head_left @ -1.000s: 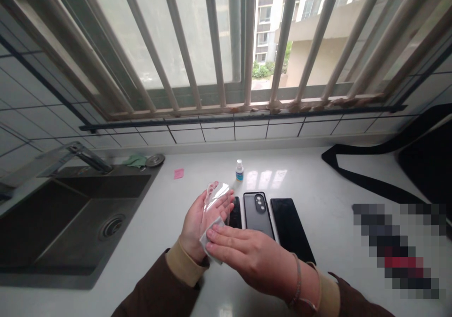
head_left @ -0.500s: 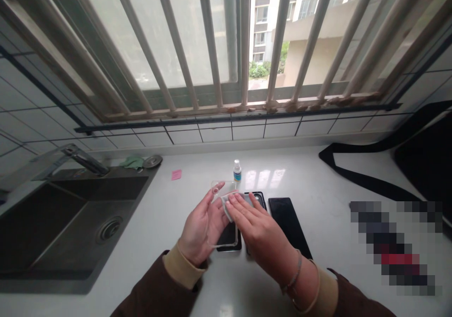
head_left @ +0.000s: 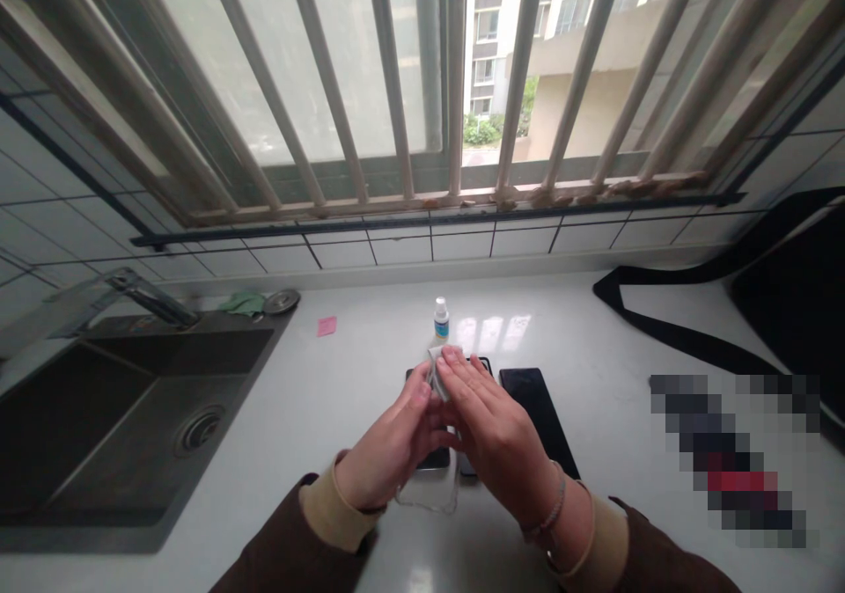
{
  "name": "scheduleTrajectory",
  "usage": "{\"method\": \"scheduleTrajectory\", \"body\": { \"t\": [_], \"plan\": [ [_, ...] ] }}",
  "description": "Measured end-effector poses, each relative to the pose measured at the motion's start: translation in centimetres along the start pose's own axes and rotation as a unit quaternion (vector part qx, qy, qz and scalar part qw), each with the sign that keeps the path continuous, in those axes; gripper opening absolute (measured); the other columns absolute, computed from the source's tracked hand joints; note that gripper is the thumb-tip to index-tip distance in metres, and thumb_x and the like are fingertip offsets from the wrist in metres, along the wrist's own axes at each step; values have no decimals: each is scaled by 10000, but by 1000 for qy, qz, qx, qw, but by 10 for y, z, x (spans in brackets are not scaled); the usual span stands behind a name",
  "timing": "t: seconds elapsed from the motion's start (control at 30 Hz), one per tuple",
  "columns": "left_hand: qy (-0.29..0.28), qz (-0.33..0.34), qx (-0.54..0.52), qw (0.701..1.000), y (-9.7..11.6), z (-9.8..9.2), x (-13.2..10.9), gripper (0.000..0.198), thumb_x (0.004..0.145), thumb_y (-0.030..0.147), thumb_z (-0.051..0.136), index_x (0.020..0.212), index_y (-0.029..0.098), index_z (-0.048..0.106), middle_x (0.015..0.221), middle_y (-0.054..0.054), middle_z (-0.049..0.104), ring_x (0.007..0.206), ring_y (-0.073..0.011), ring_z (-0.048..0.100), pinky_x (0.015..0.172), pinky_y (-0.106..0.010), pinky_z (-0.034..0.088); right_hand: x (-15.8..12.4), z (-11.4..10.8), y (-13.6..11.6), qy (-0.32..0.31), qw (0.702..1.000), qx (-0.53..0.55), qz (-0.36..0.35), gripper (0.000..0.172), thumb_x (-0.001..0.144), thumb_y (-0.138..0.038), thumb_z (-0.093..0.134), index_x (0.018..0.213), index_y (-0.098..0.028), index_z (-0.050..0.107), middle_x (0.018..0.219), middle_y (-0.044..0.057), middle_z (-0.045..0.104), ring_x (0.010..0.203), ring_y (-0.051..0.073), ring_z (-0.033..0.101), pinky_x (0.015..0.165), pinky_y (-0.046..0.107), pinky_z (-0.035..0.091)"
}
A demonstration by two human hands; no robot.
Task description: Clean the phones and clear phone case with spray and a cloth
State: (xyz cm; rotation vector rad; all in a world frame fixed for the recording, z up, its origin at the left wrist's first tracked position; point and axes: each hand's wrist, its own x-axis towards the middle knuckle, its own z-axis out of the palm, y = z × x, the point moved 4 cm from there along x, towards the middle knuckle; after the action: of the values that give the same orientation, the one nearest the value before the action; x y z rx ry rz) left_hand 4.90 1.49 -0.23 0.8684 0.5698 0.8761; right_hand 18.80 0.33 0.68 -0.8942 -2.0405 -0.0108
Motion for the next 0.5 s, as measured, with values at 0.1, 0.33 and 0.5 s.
{"method": "scheduleTrajectory", "body": {
  "t": [0.1, 0.33, 0.5],
  "plan": [
    [-43, -16, 28, 999, -5, 4, -2, 554, 1094, 500, 517, 1613, 334, 414, 1416, -155, 626, 1100, -254, 686, 855, -372, 583, 3, -6, -1, 20, 999, 45, 2, 670, 1024, -68, 567, 1660, -125, 364, 1619, 199, 525, 1544, 281, 467, 1240, 533, 499],
    [4, -21, -39, 999, 2, 2, -2, 469, 1087, 515, 522, 1406, 182, 607, 1156, -163, 706, 972, -239, 720, 801, -350, 583, 2, -7, 11, 39, 990, 101, 96, 501, 1063, -92, 512, 1547, -216, 553, 1379, 124, 742, 1261, 239, 735, 1020, 403, 668],
    [28, -62, -28, 997, 6, -5, -1, 380, 1046, 389, 650, 1344, 155, 631, 1163, -182, 736, 996, -246, 763, 909, -363, 588, 3, -6, 22, 37, 964, 160, 208, 375, 1092, -187, 454, 1392, -229, 676, 1231, 91, 804, 1063, 231, 803, 893, 374, 687]
  ]
}}
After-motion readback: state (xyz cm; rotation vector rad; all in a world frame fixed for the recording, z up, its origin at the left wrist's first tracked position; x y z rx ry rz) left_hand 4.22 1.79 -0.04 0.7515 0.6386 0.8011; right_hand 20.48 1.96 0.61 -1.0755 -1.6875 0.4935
